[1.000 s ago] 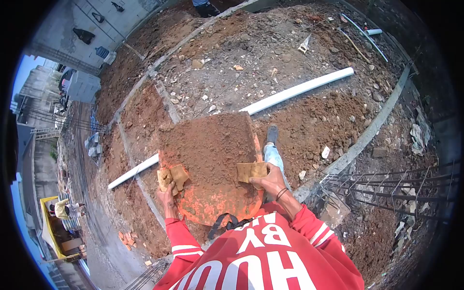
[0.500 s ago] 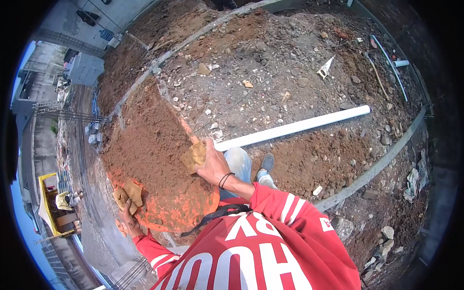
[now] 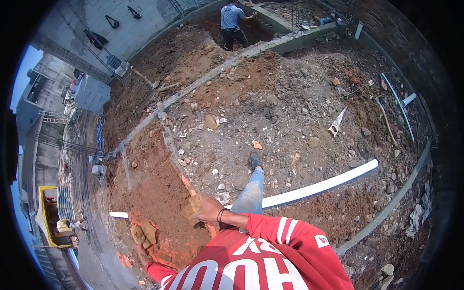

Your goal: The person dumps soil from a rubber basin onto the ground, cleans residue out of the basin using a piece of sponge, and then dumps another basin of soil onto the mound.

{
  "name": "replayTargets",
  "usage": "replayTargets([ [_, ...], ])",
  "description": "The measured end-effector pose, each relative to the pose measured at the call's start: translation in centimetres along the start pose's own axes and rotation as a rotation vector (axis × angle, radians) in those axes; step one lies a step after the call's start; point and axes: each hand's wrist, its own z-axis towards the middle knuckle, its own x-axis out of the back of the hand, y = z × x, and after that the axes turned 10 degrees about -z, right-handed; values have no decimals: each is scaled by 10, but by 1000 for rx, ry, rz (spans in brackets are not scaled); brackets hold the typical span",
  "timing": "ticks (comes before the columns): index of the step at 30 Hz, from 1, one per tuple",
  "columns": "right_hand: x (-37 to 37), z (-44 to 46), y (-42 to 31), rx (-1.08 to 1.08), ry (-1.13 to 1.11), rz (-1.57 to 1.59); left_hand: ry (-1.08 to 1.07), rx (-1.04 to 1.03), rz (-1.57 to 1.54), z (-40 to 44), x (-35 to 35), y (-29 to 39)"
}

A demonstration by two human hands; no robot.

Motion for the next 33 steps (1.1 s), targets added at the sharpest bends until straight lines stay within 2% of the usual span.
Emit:
replayTargets([
  [4, 115, 98, -23, -4, 55, -58, -109, 46, 29, 96, -118, -5],
  [5, 132, 110, -28, -58, 19, -54, -143, 73, 62, 122, -146, 5],
  [6, 145, 128, -28, -28, 123, -65, -177, 97, 84, 147, -170, 13],
  [8, 179, 158, -28, -53, 142, -68, -220, 158, 135, 198, -215, 34],
  [10, 204, 185, -17, -52, 199, -50, -265, 145, 135, 223, -266, 60],
  [15, 264, 243, 2, -132, 117, 63, -330, 157, 225, 266, -377, 104],
  [16, 271, 262, 14, -138, 111, 45, -232, 149, 328, 276, -399, 105],
  [19, 326, 315, 0, -194, 55, 53, -225, 19, 562, 328, -451, 80],
  [20, 344, 336, -3, -208, 9, 46, -275, 66, 440, 332, -479, 81],
  [23, 369, 421, 35, -167, -38, 5, -230, 122, 452, 369, -534, 66],
  [25, 408, 469, 15, -71, -7, -64, -143, 90, 458, 380, -580, 75],
  [26, 451, 482, -23, -119, -96, -142, -66, 79, 479, 382, -596, 83],
  [27, 462, 504, -27, -108, -124, -144, -36, 85, 483, 396, -601, 89],
  [29, 481, 547, -28, -45, -66, -106, 76, 230, 600, 425, -609, 89],
  [31, 506, 584, -33, -36, -128, -148, 63, 103, 443, 437, -618, 94],
  [33, 532, 612, -48, 10, -136, -99, 113, 125, 390, 441, -626, 102],
])
